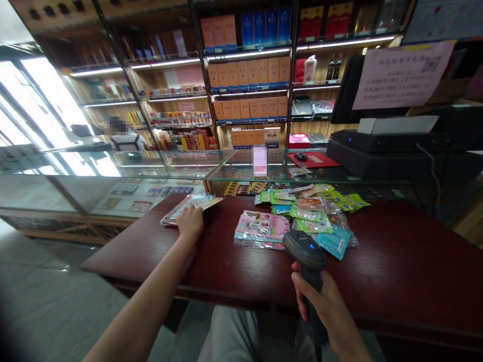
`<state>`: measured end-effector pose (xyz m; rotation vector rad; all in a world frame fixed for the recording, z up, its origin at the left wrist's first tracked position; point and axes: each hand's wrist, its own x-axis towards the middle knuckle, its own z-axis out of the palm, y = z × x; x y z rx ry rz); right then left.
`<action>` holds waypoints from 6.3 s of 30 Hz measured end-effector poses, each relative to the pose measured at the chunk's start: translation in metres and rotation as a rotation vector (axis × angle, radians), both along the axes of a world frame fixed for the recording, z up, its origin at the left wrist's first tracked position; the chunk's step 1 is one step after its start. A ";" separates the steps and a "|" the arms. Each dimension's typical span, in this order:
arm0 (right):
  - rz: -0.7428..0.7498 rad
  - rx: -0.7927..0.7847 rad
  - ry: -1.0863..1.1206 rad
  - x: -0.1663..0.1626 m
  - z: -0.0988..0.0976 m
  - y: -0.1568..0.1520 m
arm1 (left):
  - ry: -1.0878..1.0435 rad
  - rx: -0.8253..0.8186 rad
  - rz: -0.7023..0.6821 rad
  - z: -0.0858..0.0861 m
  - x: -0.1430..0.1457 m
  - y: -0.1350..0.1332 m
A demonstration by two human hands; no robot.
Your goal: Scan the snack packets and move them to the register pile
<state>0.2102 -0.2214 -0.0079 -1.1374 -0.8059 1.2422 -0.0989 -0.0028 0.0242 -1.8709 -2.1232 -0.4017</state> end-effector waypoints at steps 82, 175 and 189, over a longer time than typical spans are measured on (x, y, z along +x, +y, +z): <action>-0.019 0.045 -0.127 -0.014 -0.011 0.000 | -2.041 0.028 -0.687 -0.035 0.130 -0.025; -0.068 0.040 -0.214 0.000 -0.011 -0.012 | -0.195 -0.027 0.201 -0.038 0.004 0.027; -0.057 0.072 -0.183 -0.005 -0.013 -0.004 | -0.013 -0.009 0.046 -0.013 0.001 -0.002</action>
